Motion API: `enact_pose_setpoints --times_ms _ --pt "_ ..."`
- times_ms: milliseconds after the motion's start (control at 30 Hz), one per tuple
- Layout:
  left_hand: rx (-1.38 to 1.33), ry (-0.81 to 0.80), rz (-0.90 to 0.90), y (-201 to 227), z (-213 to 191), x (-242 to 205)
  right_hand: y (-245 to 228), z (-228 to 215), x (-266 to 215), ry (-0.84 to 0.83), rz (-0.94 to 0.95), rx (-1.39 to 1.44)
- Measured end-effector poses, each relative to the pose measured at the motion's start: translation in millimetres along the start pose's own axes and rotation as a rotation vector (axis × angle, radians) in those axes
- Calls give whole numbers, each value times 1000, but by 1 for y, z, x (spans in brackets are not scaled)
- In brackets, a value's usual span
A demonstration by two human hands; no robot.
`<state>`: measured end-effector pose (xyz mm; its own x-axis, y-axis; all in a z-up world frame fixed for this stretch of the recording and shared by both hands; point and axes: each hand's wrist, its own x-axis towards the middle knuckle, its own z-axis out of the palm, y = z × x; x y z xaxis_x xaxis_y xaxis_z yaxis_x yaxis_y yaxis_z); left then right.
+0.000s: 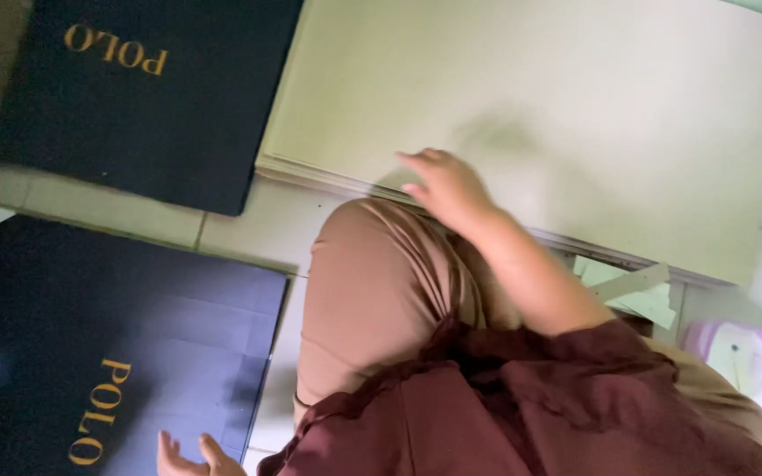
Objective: Applying glue to edge strips and attaching them to the edges of wooden boards
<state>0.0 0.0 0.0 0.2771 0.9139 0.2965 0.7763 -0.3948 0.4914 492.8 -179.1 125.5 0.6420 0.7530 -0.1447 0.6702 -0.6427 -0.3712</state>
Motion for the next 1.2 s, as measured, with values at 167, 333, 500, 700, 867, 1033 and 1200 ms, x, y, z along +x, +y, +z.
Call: enact_pose_setpoints --times_ms 167,333,500,700,867,1033,1200 --pt "-471 -445 39 109 5 16 178 1 -110 -83 249 -443" --pt "-696 -629 263 159 34 -2 235 26 -175 -136 323 -516" --pt "-609 -540 567 185 40 -4 247 30 -185 152 151 -511" --pt "-537 -537 594 188 41 -8 262 33 -184 98 95 -556" --pt "-537 -512 649 186 47 -7 263 24 -182 63 66 -565" --pt "-545 -513 680 172 62 -3 264 18 -178 34 56 -516" --pt "-497 -513 668 171 64 -5 266 23 -178 -82 58 -527"
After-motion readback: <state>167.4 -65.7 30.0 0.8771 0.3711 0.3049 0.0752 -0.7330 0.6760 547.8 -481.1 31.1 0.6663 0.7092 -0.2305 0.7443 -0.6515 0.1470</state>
